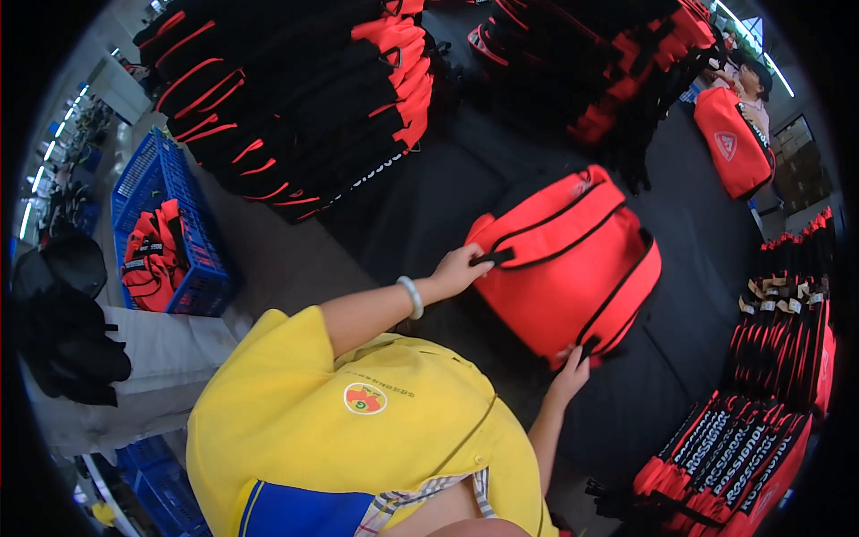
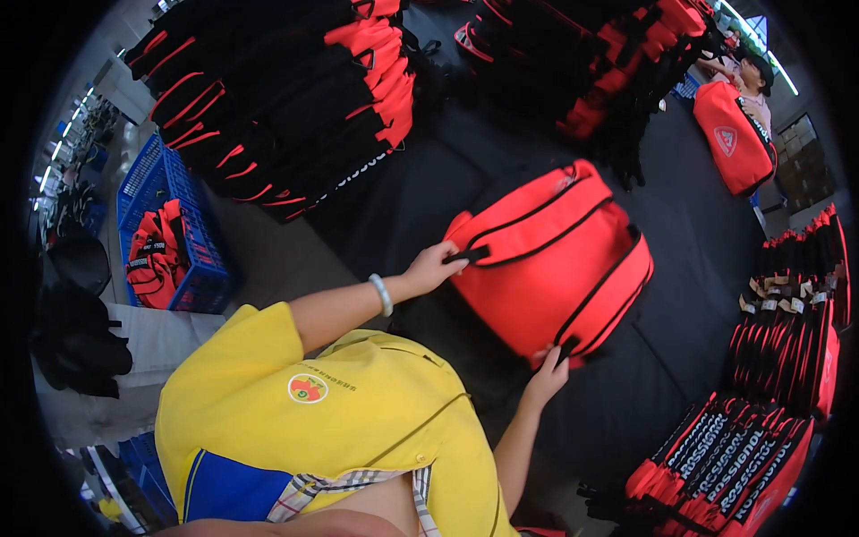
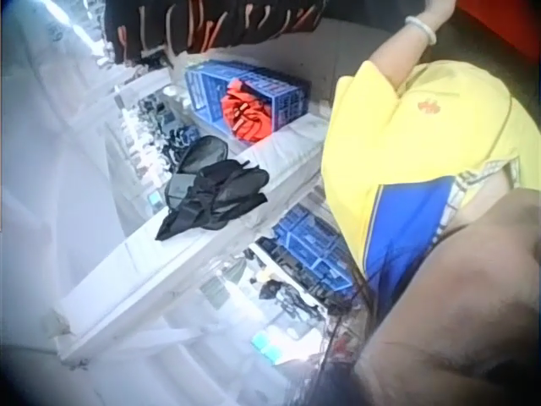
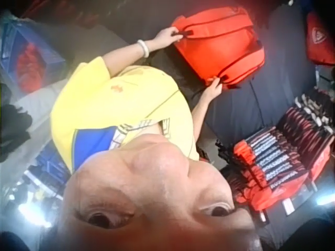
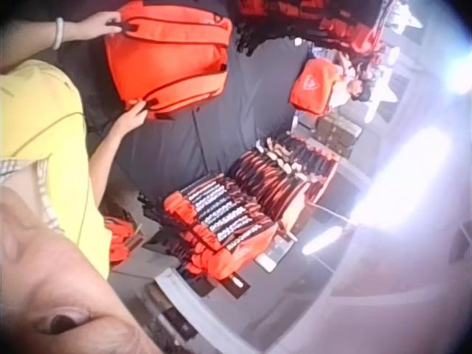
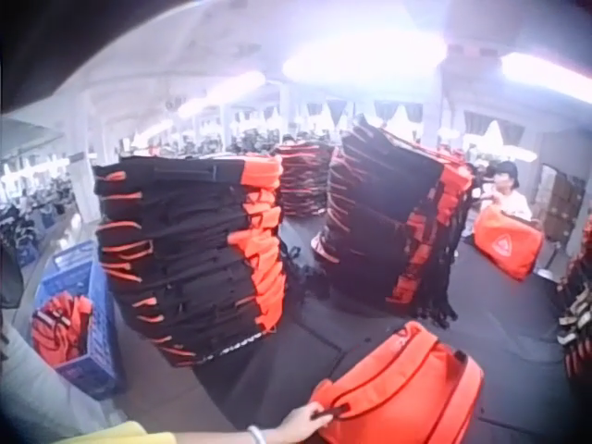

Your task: Inspecting, unfolding, and organizing red Rossignol sports bags on a warehouse work table.

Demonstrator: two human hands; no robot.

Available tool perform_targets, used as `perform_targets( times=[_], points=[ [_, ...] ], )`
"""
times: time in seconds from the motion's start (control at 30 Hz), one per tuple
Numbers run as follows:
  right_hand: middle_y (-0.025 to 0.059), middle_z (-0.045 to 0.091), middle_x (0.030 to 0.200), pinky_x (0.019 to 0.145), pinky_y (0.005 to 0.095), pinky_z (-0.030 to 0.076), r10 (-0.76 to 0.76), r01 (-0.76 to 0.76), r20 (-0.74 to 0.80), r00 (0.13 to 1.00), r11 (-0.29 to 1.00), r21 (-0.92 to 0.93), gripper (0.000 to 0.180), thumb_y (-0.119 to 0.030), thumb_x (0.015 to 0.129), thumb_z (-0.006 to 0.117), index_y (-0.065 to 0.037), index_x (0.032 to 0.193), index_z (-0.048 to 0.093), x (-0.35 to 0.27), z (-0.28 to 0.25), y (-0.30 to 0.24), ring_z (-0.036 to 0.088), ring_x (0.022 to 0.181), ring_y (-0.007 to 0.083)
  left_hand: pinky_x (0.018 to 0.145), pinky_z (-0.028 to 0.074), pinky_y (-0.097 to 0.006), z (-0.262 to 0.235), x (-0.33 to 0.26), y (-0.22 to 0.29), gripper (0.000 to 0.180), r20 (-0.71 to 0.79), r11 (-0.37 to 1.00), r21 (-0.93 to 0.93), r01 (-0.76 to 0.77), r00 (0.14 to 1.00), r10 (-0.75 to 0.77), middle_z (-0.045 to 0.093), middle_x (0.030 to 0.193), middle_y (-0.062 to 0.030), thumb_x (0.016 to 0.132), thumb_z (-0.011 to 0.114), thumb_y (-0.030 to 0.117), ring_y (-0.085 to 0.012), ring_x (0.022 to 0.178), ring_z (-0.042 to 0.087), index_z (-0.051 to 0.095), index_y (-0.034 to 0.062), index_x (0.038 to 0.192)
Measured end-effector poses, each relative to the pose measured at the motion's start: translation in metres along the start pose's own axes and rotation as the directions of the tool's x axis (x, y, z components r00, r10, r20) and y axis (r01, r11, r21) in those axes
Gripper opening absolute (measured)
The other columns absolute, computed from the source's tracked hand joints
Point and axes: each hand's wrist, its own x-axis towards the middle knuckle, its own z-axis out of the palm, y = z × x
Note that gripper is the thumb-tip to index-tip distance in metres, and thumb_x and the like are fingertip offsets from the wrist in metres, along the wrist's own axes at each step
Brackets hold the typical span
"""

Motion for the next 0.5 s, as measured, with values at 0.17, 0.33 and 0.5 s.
perform_targets(
  times=[0.17, 0.33, 0.5],
  points=[
    [0.0041, 0.061, 0.071, 0.068, 0.0258, 0.046, 0.187, -0.196, 0.127, 0.974, 0.978, 0.067, 0.019, -0.016, 0.099, 0.055, 0.002, 0.095, 0.060, -0.028, -0.015, -0.010, 0.058, 0.068, 0.0106, 0.062, 0.051, -0.026, -0.011, -0.017, 0.027, 0.021, 0.443, 0.942, -0.263, 0.211, 0.893, -0.076, 0.067, 0.076, -0.0065, 0.093, 0.065, 0.020, -0.0106, 0.068, 0.065, 0.060, 0.0019, 0.102],
    [0.0051, 0.064, 0.079, 0.070, 0.0254, 0.048, 0.308, -0.308, 0.007, 0.951, 0.951, -0.001, 0.009, -0.007, 0.092, 0.063, 0.001, 0.091, 0.059, -0.098, -0.036, 0.036, 0.061, 0.074, 0.0102, 0.066, 0.053, -0.027, -0.044, -0.085, -0.015, 0.035, 0.250, 0.977, -0.042, 0.211, 0.948, -0.195, 0.067, 0.088, -0.0089, 0.089, 0.068, 0.015, -0.0119, 0.075, 0.066, 0.057, -0.0025, 0.117],
    [0.0063, 0.064, 0.092, 0.078, 0.0273, 0.048, 0.231, -0.252, -0.112, 0.967, 0.937, -0.242, 0.029, -0.008, 0.085, 0.071, 0.002, 0.109, 0.057, -0.140, -0.049, 0.070, 0.060, 0.085, 0.0126, 0.080, 0.052, -0.034, -0.060, -0.103, -0.042, 0.040, 0.077, 0.931, 0.333, 0.149, 0.980, -0.184, 0.069, 0.099, -0.0177, 0.085, 0.073, 0.017, -0.0272, 0.091, 0.068, 0.057, 0.0002, 0.117]
  ],
)
